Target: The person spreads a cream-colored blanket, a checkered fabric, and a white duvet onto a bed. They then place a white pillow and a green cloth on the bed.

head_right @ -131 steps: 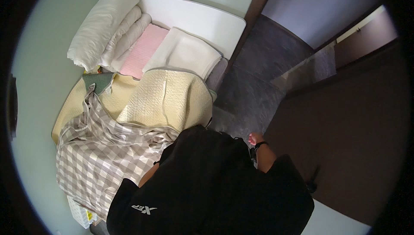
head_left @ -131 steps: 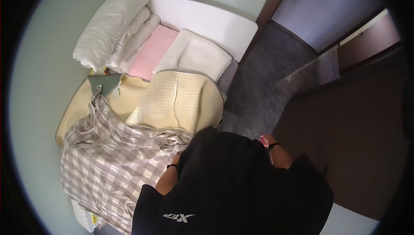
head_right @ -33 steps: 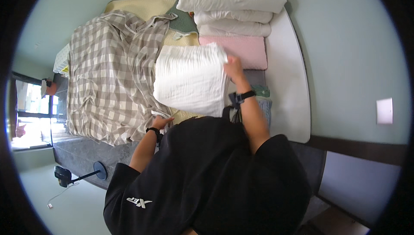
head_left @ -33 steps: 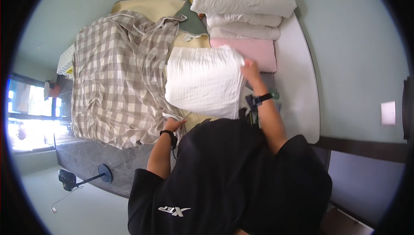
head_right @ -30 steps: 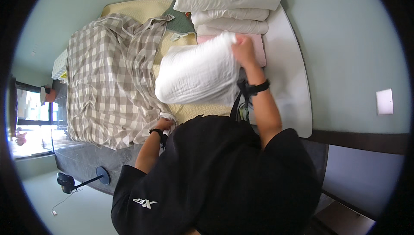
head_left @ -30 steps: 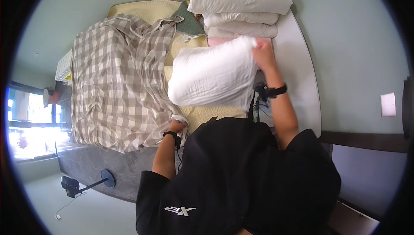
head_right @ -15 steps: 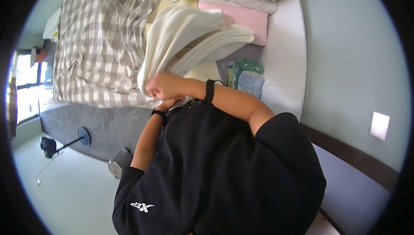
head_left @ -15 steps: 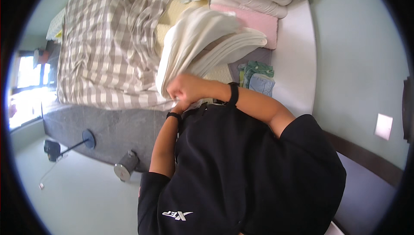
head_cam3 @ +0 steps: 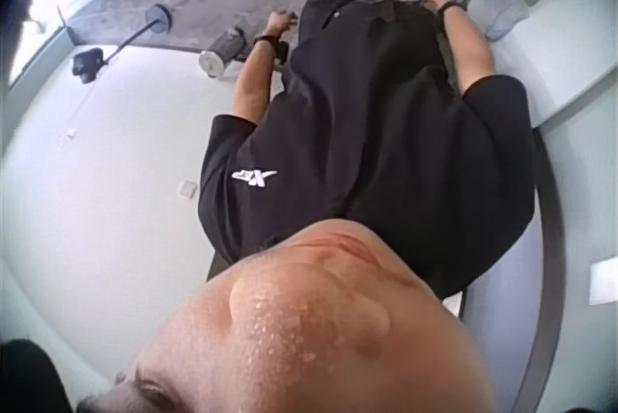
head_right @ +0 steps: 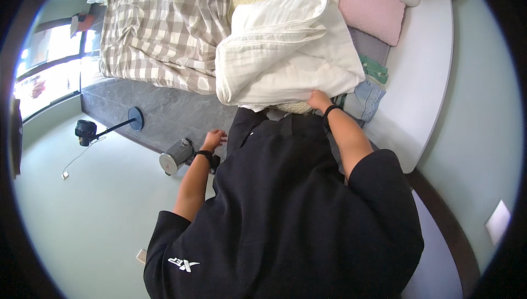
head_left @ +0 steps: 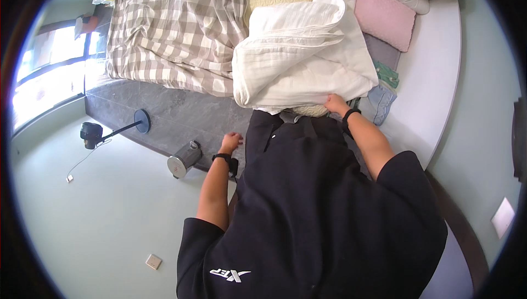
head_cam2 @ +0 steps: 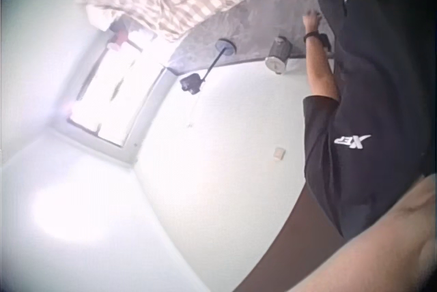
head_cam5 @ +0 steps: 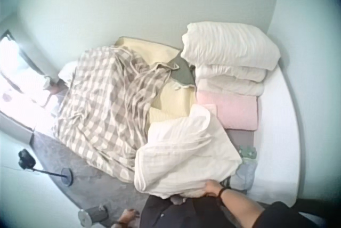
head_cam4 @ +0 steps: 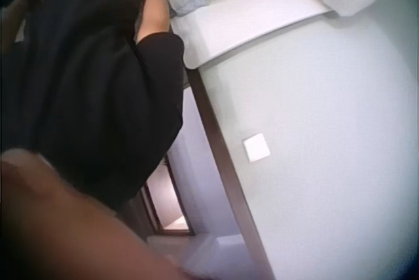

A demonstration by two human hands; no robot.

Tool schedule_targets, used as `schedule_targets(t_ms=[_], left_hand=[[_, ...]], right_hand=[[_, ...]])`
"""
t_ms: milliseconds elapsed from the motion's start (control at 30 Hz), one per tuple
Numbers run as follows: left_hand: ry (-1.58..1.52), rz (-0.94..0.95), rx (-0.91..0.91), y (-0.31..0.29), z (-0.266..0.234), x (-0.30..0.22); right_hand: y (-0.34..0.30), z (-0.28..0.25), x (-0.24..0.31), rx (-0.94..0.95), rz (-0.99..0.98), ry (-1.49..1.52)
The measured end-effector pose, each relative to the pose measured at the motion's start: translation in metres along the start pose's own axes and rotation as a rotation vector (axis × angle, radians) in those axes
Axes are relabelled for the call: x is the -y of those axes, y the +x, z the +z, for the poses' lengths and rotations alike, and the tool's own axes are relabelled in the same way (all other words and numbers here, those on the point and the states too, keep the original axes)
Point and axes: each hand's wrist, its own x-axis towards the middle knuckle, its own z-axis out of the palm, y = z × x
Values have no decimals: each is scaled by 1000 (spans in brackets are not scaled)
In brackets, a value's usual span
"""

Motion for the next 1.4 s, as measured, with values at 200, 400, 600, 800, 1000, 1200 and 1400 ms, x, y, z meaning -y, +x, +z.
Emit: schedule_targets(t_ms=[200,400,600,800,1000,1200,1400], left_hand=[[204,621,-496,47,-28,-115],[313,808,-269,79,-13,-251],[111,521,307,61,-31,-302],[110,579,384,55,-16,-304],[-124,800,179,26,-85,-331],[-382,544,-408,82,-271,-277],[-10,364,-776,138,-316,-146]], right_hand=[[-6,20,36,-209,219,267],[18,33,138,-237,64,643],[40,32,251,-289,-35,395],[71,57,254,-576,-21,49],[30,-10,292,-288,-390,187],[-68,-131,197,-1198,-61,965],[-110,-145,121,-1223,15,1192]])
